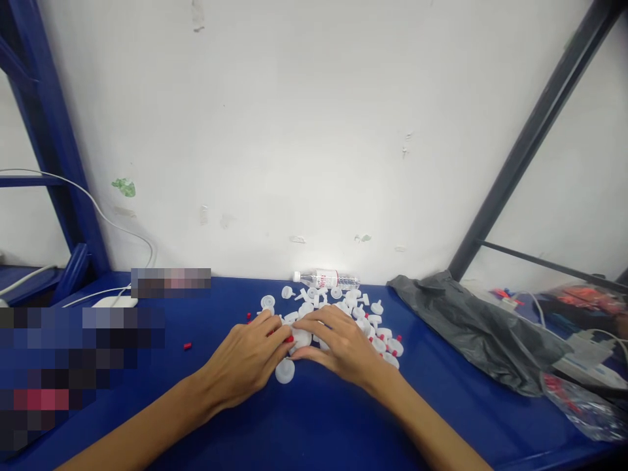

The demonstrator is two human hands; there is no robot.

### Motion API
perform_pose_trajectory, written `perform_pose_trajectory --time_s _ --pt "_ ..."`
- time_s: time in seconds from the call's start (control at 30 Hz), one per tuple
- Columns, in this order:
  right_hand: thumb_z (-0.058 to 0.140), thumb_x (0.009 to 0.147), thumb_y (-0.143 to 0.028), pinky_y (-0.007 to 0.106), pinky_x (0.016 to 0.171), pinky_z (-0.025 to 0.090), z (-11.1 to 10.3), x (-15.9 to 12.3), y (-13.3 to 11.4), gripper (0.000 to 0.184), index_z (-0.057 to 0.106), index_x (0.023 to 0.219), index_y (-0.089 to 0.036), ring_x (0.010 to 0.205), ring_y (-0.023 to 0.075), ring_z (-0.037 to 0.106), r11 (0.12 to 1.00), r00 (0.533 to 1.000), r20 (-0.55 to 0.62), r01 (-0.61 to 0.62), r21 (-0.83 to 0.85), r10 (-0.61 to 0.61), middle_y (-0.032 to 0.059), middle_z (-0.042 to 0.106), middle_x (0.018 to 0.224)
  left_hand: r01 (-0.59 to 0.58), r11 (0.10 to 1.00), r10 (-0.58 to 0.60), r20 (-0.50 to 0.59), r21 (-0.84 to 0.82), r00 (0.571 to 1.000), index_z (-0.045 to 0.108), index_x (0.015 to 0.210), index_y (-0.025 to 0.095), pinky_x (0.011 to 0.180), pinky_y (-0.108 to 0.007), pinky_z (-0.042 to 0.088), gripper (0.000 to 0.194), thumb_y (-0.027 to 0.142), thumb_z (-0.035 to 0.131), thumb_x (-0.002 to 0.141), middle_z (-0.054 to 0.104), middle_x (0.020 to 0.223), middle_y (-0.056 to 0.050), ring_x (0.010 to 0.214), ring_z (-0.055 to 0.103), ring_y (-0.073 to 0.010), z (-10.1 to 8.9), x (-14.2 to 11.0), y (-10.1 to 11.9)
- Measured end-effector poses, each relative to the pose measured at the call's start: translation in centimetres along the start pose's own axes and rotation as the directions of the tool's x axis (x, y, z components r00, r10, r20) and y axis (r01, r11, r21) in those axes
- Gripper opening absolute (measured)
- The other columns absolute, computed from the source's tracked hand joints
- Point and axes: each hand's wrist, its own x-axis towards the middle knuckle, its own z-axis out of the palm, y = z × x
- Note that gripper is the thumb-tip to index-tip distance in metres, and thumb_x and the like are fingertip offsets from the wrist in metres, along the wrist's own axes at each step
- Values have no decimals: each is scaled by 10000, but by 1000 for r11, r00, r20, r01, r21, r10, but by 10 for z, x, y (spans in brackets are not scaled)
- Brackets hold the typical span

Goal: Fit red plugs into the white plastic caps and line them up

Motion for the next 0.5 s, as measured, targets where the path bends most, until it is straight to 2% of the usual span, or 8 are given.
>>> perform_pose_trajectory --time_s 0.13,0.27,0.4,0.5 --pt "667 892 -439 331 819 529 2 -1 2 349 646 1143 -198 886 185 656 1000 1000 -7 20 12 -20 74 718 999 -26 999 27 -27 24 999 561 944 206 562 -274 352 263 362 368 1032 611 882 -46 779 527 -184 2 -1 -1" --pt "655 909 -425 311 781 519 1 0 0 310 651 1115 -194 829 166 647 999 999 5 48 -24 -48 57 717 939 -32 999 32 -5 27 999 539 893 207 550 -285 327 286 325 324 1040 605 863 -43 747 520 -180 2 -2 0" --pt "621 940 -414 311 756 490 -2 4 1 251 665 1038 -187 787 159 640 995 996 11 87 -56 -87 39 720 870 -74 997 75 31 -37 997 507 829 205 567 -300 312 292 247 297 1028 600 820 -37 723 511 -181 2 0 0" --pt "613 947 -417 334 799 467 -3 7 3 256 664 1060 -192 807 159 652 988 995 13 105 -114 -104 28 729 881 -21 993 21 -2 -115 1000 486 790 205 579 -303 304 319 264 285 1030 584 763 -24 673 498 -173 5 3 2"
